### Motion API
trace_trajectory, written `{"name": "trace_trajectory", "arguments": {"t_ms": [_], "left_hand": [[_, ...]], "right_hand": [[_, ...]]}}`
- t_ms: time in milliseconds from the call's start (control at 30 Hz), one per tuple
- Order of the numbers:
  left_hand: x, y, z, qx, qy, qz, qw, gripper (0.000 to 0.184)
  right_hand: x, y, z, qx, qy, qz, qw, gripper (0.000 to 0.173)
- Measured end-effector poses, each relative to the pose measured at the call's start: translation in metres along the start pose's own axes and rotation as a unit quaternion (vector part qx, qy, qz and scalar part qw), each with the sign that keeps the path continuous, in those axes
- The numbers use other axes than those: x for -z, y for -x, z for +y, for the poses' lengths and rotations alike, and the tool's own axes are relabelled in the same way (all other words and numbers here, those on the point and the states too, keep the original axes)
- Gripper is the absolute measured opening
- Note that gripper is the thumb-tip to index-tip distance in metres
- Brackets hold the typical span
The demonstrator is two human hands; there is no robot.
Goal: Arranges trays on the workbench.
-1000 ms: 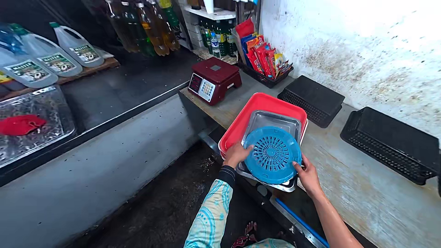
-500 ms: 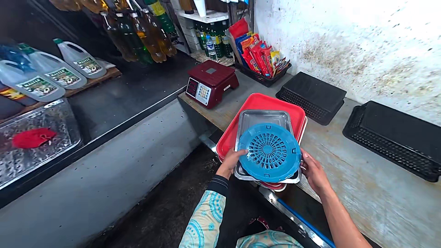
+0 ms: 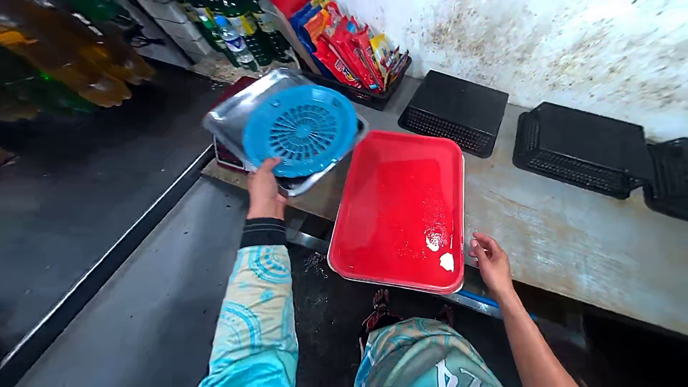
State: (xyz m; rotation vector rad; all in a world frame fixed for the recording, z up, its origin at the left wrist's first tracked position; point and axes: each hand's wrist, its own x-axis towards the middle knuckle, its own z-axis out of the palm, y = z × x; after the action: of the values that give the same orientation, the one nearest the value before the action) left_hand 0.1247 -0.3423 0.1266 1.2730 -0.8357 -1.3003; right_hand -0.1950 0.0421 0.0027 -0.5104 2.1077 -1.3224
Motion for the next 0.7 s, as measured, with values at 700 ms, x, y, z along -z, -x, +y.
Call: {"name": "trace_trajectory", "arguments": {"t_ms": [700], "left_hand": [[0.015,-0.119,0.006,0.071,-0.029,-0.02,0.997,0.078]], "right_hand": [[-0.046,0.036,-0.027,-0.107,0.255,0.044,0.96,0.043]]}}
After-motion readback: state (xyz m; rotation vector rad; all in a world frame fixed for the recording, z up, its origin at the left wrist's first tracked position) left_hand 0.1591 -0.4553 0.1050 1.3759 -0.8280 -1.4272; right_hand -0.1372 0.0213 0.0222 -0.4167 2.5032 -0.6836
